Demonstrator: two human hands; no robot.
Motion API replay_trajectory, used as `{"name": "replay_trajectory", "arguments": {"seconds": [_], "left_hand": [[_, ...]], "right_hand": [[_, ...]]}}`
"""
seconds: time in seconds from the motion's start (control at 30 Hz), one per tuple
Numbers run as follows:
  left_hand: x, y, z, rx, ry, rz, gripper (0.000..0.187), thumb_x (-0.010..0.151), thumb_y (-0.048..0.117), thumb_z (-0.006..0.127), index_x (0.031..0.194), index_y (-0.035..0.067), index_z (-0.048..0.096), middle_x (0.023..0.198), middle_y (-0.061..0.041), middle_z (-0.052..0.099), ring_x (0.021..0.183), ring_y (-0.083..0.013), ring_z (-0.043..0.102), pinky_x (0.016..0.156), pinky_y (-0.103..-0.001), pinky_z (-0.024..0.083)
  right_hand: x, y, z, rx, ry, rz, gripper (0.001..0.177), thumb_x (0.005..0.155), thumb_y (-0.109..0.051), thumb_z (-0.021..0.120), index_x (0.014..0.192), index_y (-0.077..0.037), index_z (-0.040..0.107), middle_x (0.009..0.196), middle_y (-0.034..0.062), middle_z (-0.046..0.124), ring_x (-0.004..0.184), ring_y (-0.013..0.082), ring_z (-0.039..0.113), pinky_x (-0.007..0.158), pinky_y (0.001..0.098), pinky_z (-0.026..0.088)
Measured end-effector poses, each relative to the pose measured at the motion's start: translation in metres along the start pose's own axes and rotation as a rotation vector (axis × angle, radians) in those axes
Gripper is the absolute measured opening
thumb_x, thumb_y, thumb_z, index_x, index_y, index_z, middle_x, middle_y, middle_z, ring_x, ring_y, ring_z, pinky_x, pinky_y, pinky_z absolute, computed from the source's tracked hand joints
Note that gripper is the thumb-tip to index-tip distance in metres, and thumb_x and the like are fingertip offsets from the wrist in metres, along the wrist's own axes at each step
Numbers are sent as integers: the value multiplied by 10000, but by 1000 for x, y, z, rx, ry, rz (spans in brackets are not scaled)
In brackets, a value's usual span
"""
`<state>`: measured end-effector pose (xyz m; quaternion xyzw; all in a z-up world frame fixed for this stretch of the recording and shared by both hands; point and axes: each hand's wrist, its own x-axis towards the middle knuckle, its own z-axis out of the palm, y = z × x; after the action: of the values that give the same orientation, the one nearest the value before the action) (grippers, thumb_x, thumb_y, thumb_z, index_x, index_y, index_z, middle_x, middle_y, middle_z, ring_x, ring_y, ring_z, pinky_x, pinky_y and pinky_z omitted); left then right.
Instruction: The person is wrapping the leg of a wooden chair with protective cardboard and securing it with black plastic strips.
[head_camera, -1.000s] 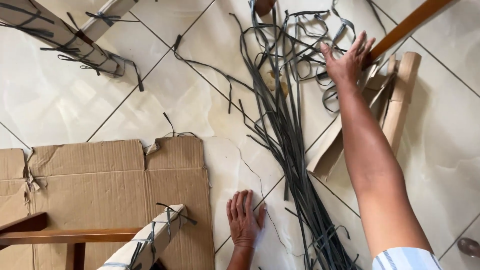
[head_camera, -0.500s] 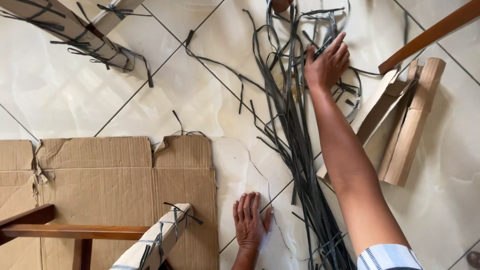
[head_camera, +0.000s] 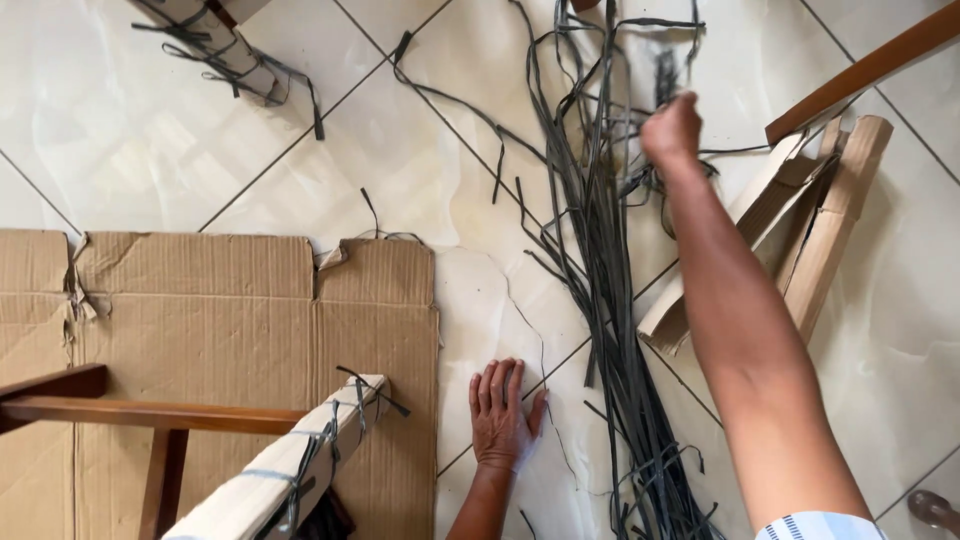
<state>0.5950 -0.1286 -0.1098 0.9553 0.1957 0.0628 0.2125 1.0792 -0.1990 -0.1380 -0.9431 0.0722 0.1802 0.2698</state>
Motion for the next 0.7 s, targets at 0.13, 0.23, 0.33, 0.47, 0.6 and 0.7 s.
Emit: {"name": "replay_trajectory", "arguments": {"seconds": [0.13,0.23,0.33,0.47,0.6,0.7], "left_hand": [[1,0,1,-21,19,3,615,968,457,652,1429,70,525,1445,-88,519,1400,-289,446,1217,-468,288],[-4,-2,3,-31,17,1,596,979,452,642,1422,66,542,1448,-93,521,1396,-296,444,1214,-472,302],[-6,-3,4,-14,13,0,601,986,459,638,1440,79,529,1460,-78,508,1414,-276,437,1225,-458,294],[-6,-8,3,-59,-20,18,574,960,305,606,1465,61,486,1507,-75,476,1443,-279,400,1245,-467,249],[-1,0,-10,-78,36,22,583,922,212,647,1460,49,492,1476,-91,507,1416,-291,434,1227,-468,286],[-2,1,-9,-85,39,6,541,935,215,638,1441,64,520,1473,-79,515,1424,-282,432,1235,-461,278]], "right_hand": [[-114,-10,-52,518,10,-113,133,1119,-136,383,1175,-67,481,931,2,467,718,83,435,610,276,423],[-234,13,-60,402,-33,-171,453,1079,-370,363,1345,-23,481,882,2,489,685,142,480,609,356,442],[-346,80,-28,325,-194,-355,276,1108,-342,347,1159,-109,486,718,-28,482,532,96,439,467,268,395],[-471,155,17,-62,-805,127,379,1017,-333,343,1259,-159,577,785,14,664,618,174,579,583,362,453],[-528,300,59,-365,-1587,-500,319,1094,-299,374,1378,-193,474,1395,55,414,1261,288,529,1060,523,423],[-480,109,-23,-684,-1594,-445,608,1004,-371,580,1560,-209,396,1694,74,197,1551,287,183,1247,507,167]]}}
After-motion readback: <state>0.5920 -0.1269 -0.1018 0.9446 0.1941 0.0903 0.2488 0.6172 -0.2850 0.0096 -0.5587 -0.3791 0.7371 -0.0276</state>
